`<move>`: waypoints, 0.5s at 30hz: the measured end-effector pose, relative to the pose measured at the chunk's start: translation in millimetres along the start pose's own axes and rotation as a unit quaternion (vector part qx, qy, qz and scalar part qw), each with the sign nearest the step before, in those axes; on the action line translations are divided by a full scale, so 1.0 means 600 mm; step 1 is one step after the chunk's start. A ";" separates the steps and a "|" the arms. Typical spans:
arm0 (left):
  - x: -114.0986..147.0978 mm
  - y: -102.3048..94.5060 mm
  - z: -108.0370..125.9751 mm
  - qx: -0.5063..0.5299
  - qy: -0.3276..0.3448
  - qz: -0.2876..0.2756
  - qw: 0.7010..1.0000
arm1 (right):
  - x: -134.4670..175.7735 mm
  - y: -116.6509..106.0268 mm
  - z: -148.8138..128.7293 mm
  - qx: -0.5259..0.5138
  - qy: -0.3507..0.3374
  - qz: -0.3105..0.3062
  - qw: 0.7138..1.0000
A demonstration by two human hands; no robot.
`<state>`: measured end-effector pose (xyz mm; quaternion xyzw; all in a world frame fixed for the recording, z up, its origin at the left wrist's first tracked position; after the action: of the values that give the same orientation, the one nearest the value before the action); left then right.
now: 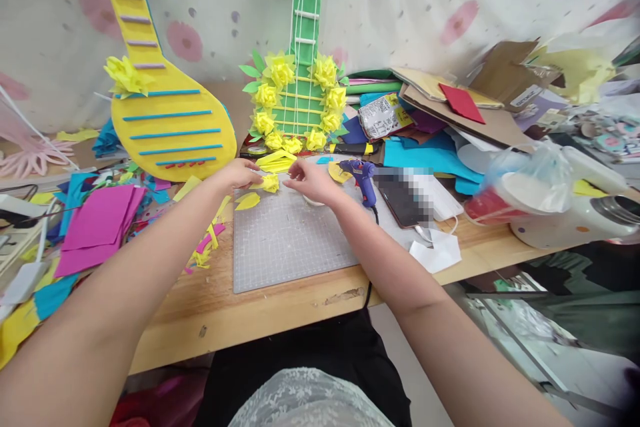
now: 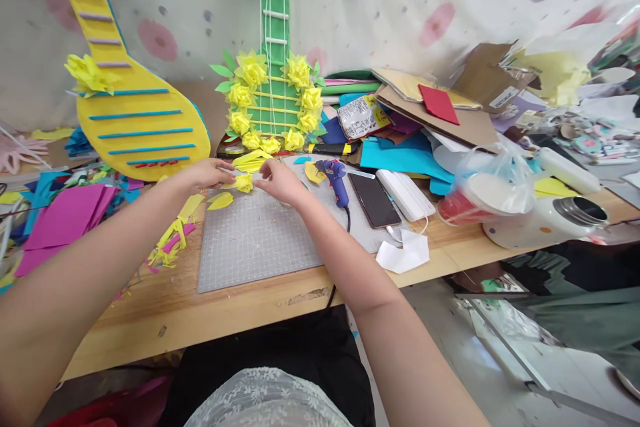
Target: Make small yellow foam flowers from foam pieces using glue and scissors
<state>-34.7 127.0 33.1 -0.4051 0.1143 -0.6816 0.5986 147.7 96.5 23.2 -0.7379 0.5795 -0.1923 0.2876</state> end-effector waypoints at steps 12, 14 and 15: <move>-0.010 0.002 0.009 -0.038 0.044 0.042 0.997 | -0.066 0.065 -0.003 -0.043 0.070 -0.003 0.997; -0.012 0.002 0.010 -0.052 0.044 0.051 0.996 | -0.072 0.068 -0.002 -0.035 0.088 -0.002 0.995; -0.014 0.004 0.010 -0.060 0.046 0.055 0.996 | -0.074 0.070 -0.001 -0.028 0.095 0.000 0.995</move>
<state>-29.4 136.1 32.1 -0.4020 0.2046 -0.6573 0.6037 104.8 132.5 -1.1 -0.7239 0.6095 -0.2454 0.2101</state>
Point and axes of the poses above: each hand's wrist, its own x-axis away from the middle knuckle, its own y-axis out of the palm, z = x × y, the point moved 4 cm from there along -x, towards the middle knuckle, and after that the axes turned 1 degree about -z, right-handed, at the moved point
